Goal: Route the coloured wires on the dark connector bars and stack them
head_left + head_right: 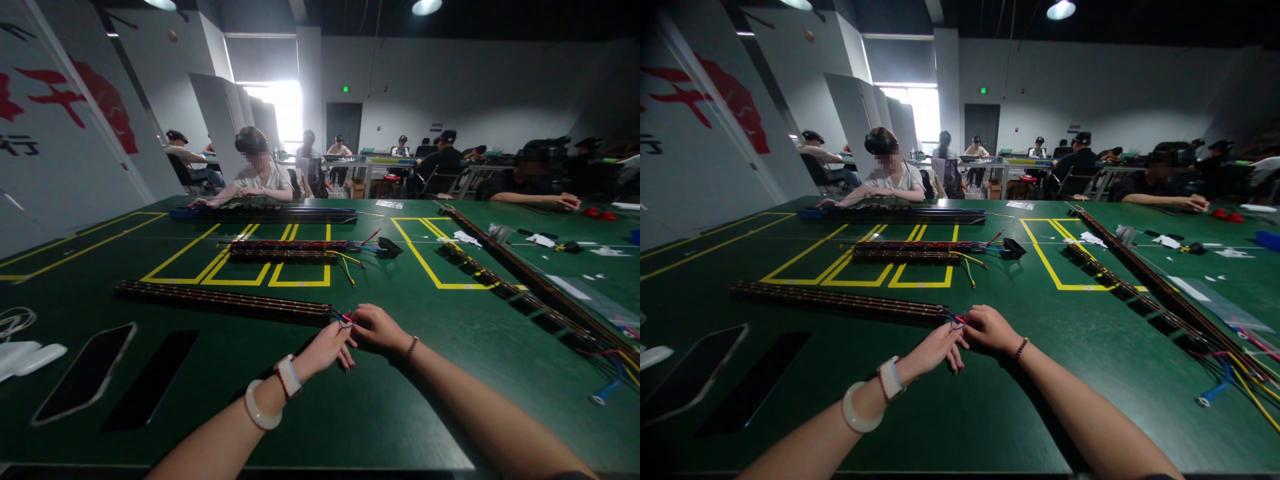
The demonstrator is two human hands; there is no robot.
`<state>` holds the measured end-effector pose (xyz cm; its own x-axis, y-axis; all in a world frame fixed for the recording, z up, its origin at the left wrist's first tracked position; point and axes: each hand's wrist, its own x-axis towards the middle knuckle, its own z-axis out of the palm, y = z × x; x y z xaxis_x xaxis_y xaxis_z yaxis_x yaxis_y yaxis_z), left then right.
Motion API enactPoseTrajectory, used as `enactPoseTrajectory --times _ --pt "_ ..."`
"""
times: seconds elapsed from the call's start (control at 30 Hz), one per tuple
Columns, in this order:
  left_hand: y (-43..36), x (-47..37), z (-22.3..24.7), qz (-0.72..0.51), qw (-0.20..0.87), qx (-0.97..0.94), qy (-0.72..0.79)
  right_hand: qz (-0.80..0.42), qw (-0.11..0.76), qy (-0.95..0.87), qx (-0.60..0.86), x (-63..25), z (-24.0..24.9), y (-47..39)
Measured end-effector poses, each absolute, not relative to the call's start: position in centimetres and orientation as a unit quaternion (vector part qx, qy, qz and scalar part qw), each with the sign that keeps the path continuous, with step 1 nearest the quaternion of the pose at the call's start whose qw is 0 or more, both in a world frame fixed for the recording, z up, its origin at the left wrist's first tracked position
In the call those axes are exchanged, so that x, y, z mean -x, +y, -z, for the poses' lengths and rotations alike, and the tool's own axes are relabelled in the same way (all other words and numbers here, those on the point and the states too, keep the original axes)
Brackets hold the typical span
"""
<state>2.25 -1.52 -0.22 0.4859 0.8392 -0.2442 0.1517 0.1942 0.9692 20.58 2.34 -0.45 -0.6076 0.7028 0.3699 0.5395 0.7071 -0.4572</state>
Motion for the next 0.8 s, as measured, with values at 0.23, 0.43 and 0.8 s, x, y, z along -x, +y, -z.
enactPoseTrajectory --times 0.23,0.43,0.8 --pt "-1.32 -2.34 0.84 -0.259 0.642 -0.577 0.433 -0.054 0.25 -0.896 0.363 -20.31 0.36 1.93" --pt "-1.21 -2.47 0.93 -0.268 0.647 -0.568 0.431 0.023 0.249 -0.902 0.352 -20.18 0.62 1.86" --pt "-1.34 -2.37 0.4 -0.27 0.664 -0.547 0.433 0.138 0.227 -0.92 0.289 -20.0 0.67 1.77"
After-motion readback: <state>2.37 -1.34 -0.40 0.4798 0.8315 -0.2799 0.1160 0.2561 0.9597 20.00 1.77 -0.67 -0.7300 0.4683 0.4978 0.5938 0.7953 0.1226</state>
